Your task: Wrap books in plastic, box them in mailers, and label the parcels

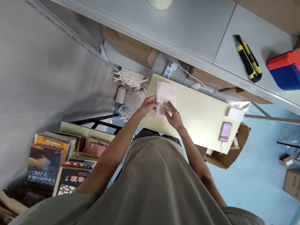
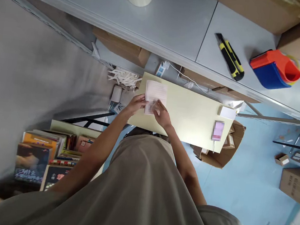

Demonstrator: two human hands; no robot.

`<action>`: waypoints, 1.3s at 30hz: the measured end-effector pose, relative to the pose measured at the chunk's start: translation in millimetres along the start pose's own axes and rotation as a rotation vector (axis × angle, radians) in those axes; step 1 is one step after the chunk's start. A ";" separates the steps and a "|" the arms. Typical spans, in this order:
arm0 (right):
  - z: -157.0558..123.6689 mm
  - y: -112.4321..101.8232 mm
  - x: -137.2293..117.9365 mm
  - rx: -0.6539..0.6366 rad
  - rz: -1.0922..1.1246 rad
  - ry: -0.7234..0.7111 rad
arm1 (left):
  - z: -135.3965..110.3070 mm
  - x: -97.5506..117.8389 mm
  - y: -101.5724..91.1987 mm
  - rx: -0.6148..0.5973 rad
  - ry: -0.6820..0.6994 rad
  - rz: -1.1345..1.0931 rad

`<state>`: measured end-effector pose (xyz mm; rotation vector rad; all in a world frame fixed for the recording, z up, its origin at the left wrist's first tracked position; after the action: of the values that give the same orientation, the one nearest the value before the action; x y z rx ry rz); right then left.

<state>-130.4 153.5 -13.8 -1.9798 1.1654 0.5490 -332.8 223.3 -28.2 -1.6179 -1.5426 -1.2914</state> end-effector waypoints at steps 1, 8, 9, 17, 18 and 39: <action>10.2 9.9 -2.6 0.006 -0.046 0.002 | 10.9 -2.1 -8.9 -0.003 -0.016 -0.010; 55.4 59.1 -11.1 -0.097 -0.213 0.119 | 63.1 -20.1 -37.0 0.079 -0.072 0.040; 56.7 61.7 -10.9 -0.099 -0.220 0.128 | 65.9 -21.9 -39.5 0.097 -0.058 0.036; 38.5 59.1 -16.0 -0.087 -0.271 0.116 | 19.7 -15.0 -69.9 0.204 0.093 -0.076; 34.1 57.1 -18.1 -0.090 -0.263 0.097 | 5.5 -11.4 -73.7 0.214 0.118 -0.090; -235.5 131.5 -39.6 -0.690 -0.154 -0.487 | -505.6 -9.7 -13.9 0.949 0.526 0.008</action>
<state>-267.6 -48.7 107.1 -2.2671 0.5438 1.3984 -477.2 -225.6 154.8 -0.6192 -1.4460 -0.6849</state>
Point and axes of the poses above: each hand's wrist, its own z-axis towards the middle knuckle, its own y-axis out of the palm, x = y × z, the point moved 2 cm from there along z, towards the middle knuckle, and after that the axes turned 15 degrees about y, right-handed, at the moved point
